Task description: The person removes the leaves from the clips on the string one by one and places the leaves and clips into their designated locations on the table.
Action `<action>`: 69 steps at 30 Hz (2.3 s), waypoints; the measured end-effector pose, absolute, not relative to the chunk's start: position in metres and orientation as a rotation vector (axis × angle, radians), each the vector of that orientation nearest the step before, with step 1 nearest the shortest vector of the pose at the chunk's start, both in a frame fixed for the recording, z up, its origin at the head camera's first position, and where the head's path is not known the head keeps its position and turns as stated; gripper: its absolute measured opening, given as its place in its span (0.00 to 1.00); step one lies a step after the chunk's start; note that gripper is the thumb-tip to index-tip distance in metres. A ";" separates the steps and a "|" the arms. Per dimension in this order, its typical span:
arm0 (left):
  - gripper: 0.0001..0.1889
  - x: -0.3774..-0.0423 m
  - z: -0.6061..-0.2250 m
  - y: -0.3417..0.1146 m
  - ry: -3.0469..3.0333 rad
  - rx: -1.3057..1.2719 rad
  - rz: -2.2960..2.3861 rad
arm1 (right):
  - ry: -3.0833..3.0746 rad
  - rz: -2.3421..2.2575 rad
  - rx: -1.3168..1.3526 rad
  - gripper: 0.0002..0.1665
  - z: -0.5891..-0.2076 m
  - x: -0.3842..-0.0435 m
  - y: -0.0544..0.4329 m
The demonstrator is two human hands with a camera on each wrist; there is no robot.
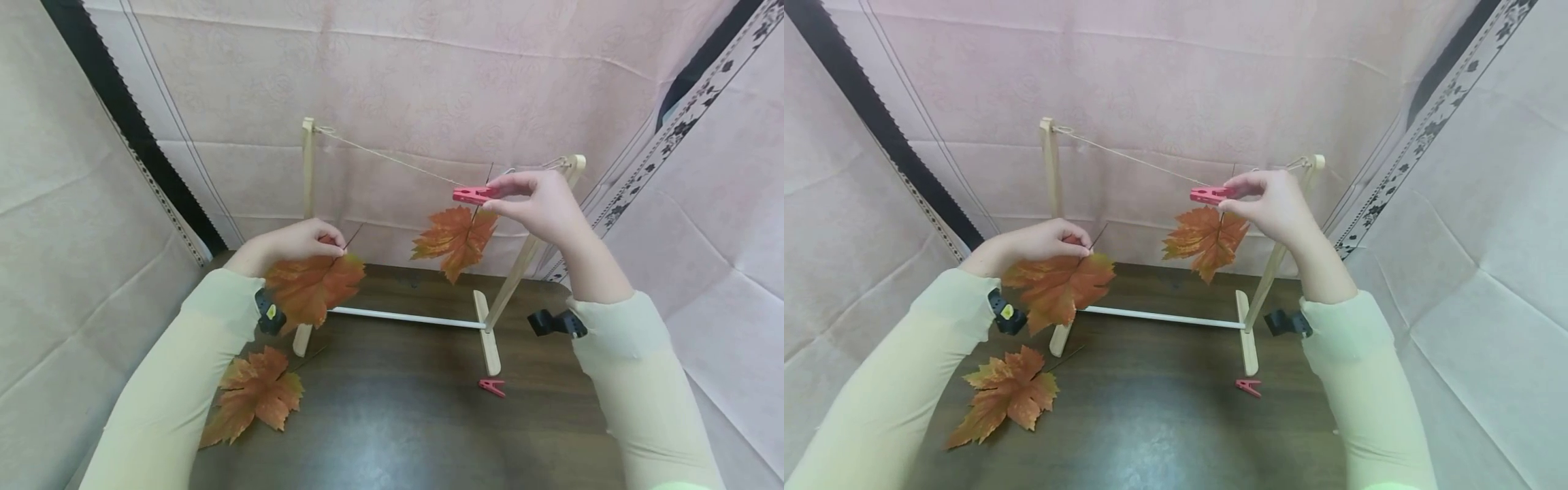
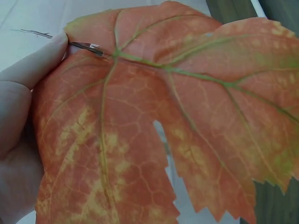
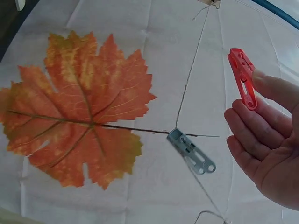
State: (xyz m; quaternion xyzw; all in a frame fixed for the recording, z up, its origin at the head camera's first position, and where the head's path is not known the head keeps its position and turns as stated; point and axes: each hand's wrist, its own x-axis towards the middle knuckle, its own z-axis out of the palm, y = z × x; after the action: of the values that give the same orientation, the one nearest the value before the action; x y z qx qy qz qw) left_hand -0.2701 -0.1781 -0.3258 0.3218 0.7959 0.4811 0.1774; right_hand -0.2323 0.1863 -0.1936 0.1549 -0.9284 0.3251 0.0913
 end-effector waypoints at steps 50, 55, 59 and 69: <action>0.10 -0.246 -0.409 -0.235 2.015 0.601 0.671 | -2.613 0.833 0.451 0.17 -0.357 -0.203 0.235; 0.12 -0.243 -0.422 -0.236 1.940 0.586 0.662 | -2.621 0.830 0.440 0.17 -0.362 -0.203 0.243; 0.11 -0.242 -0.434 -0.234 1.923 0.615 0.690 | -2.623 0.799 0.432 0.17 -0.372 -0.202 0.248; 0.08 -0.231 -0.470 -0.231 2.062 0.587 0.664 | -2.682 0.842 0.389 0.17 -0.386 -0.200 0.254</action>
State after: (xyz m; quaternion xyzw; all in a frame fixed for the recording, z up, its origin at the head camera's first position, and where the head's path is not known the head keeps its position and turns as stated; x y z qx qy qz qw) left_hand -0.2309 -0.2312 -0.4695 0.2356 0.8278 0.2666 0.4337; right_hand -0.2003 0.2543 -0.3858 0.1356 -0.9342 0.2932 0.1513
